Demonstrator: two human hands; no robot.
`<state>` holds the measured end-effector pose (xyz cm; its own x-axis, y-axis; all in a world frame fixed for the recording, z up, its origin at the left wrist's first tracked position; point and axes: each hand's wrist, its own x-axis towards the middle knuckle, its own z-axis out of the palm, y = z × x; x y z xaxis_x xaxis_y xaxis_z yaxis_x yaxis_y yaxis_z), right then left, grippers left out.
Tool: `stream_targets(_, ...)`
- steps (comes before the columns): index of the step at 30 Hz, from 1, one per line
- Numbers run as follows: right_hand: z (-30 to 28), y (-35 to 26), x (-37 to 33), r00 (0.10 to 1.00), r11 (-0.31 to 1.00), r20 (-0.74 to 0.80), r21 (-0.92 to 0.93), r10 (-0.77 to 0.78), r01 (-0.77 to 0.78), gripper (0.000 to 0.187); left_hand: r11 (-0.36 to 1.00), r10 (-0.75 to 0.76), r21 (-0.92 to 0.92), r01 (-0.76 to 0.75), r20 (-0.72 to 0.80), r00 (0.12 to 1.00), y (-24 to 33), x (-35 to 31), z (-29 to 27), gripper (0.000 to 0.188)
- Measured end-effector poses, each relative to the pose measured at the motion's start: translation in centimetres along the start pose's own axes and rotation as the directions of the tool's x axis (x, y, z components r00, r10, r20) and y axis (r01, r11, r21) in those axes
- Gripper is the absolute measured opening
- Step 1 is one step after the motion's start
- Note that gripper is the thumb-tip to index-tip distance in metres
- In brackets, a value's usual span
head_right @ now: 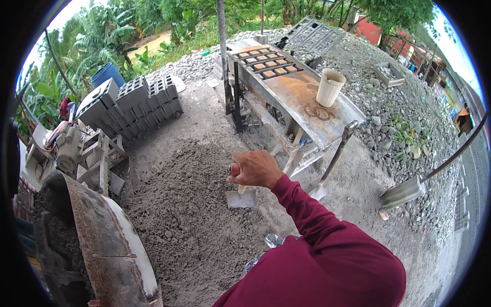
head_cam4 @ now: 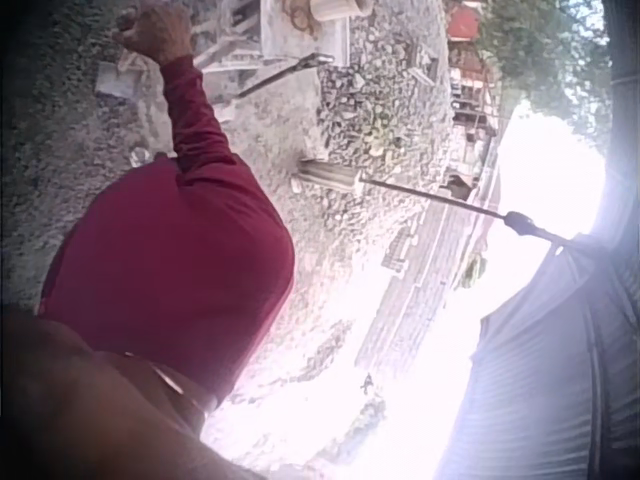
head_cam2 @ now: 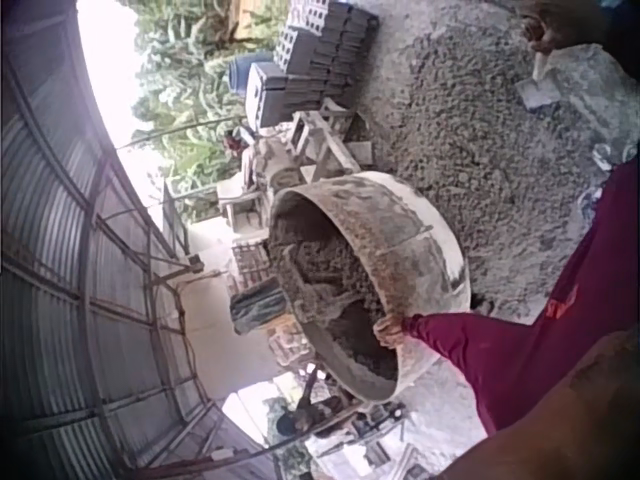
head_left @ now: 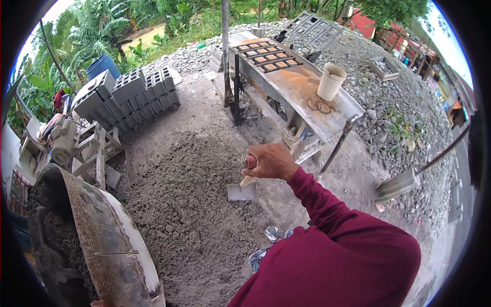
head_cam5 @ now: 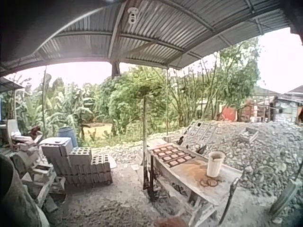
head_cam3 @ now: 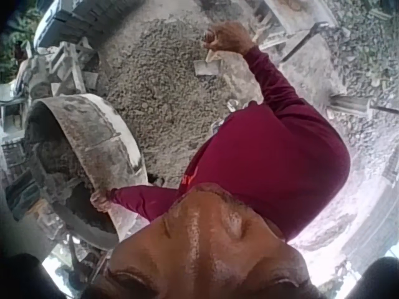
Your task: The person mixes concrete by hand using a shovel, scooping gravel from a pile into the mixture and stirring the wet cement on the ground.
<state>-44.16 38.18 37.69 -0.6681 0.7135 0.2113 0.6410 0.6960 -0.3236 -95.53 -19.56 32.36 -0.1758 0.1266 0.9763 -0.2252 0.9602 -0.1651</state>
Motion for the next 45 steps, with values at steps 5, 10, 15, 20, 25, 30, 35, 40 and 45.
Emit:
stream_targets(5, 0.3, 0.1, -0.2, 1.0, 1.0, -0.013, -0.003, 0.005, -0.005, 0.046, 0.983, -0.02, 0.181, -0.031, 0.268, 0.963, 2.3, 1.2, -3.4, 0.027)
stream_targets(10, 0.4, -0.2, -0.1, 1.0, 1.0, -0.01, 0.0, 0.001, -0.001, 0.044, 0.976, 0.08, 0.194, -0.103, 0.119, 0.99, 1.2, 0.5, -1.3, 0.029)
stream_targets(15, 0.1, -0.8, -0.3, 1.0, 1.0, -0.004, 0.005, 0.001, -0.001, 0.044, 0.976, 0.036, 0.214, -0.05, 0.065, 0.997, -0.3, -0.8, 1.5, 0.035)
stream_targets(20, 0.4, -1.2, -0.7, 1.0, 1.0, -0.011, 0.01, -0.003, 0.003, 0.043, 0.986, -0.15, 0.127, 0.106, 0.42, 0.895, -1.5, -1.4, 2.0, 0.036)
stream_targets(25, -0.2, -1.3, -0.4, 0.998, 1.0, 0.058, 0.008, 0.029, -0.029, 0.042, 0.953, -0.271, 0.05, 0.297, 0.576, 0.771, -0.6, -1.3, 1.7, 0.058)
stream_targets(30, 0.8, -3.0, 0.0, 1.0, 0.999, 0.006, -0.047, -0.02, 0.02, 0.042, 0.948, -0.266, -0.029, 0.316, 0.472, 0.841, -0.9, -0.9, 1.8, 0.056)
stream_targets(35, 1.9, -3.3, 0.3, 1.0, 0.999, 0.0, -0.024, -0.025, 0.025, 0.044, 0.96, -0.231, -0.059, 0.274, 0.387, 0.893, -0.4, -1.0, 2.4, 0.056)
stream_targets(40, 1.9, -4.1, 1.6, 0.995, 1.0, 0.101, 0.008, -0.021, 0.021, 0.042, 0.962, -0.217, -0.061, 0.267, 0.429, 0.877, -1.2, -0.8, 2.1, 0.053)
stream_targets(45, 0.9, -3.9, 3.2, 0.97, 0.995, 0.24, 0.098, -0.041, 0.018, 0.037, 0.945, -0.277, -0.005, 0.327, 0.522, 0.807, 0.0, 0.0, 1.1, 0.051)
